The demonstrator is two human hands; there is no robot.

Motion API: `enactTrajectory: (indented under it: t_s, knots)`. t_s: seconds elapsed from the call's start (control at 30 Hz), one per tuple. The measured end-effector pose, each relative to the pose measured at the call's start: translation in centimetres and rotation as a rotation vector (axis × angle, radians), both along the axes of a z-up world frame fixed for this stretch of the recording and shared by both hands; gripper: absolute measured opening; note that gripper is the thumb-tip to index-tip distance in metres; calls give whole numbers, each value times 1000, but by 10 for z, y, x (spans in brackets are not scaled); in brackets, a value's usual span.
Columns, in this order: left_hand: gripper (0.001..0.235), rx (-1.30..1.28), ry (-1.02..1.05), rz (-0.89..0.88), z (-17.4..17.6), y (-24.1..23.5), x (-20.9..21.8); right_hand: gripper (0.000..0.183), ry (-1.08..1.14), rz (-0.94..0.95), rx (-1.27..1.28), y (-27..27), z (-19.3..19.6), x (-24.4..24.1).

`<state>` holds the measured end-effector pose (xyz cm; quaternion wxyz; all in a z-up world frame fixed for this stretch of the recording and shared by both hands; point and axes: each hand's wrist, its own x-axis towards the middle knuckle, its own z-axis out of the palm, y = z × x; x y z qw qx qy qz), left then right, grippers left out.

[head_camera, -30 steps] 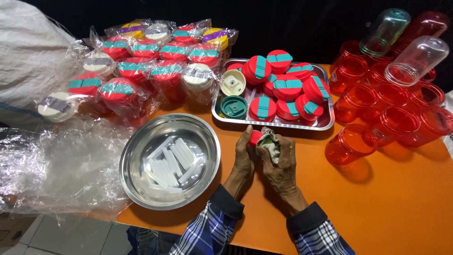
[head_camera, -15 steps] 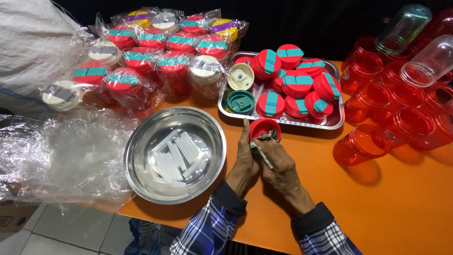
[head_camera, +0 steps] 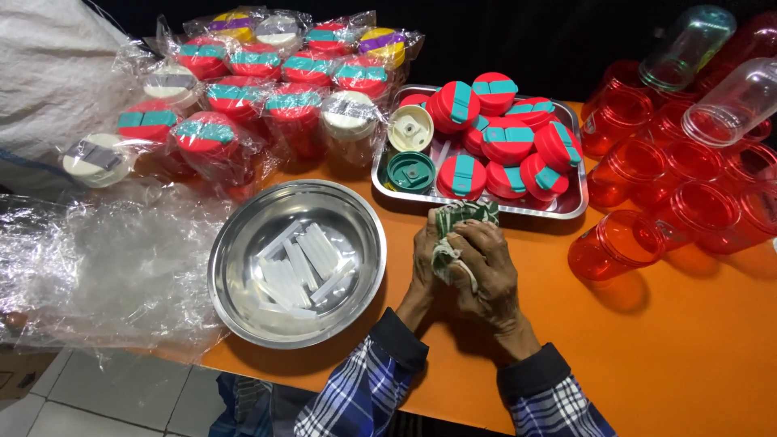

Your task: Manually assembling plastic containers with lids, wrapping them in plastic film, and placing small packets into cups.

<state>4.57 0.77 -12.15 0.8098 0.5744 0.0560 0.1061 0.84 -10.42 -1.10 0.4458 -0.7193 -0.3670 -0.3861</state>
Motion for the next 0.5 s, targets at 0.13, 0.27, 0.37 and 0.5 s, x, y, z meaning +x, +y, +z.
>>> enactTrajectory:
  t_s: [0.13,0.27,0.37,0.5]
  knots:
    - [55,-77,-97,43,63,4,-21,26,331,-126,92,-9,-10,4]
    - [47,-99,-101,-26,48,14,-8,22,371,-195,64,-12,9,-7]
    - [55,306,-168,48,40,2,-12,28,-16,-6,-52,-4,5,-8]
    - [43,219,-173,35,65,2,-24,28,-9,-29,-46,1,4,-6]
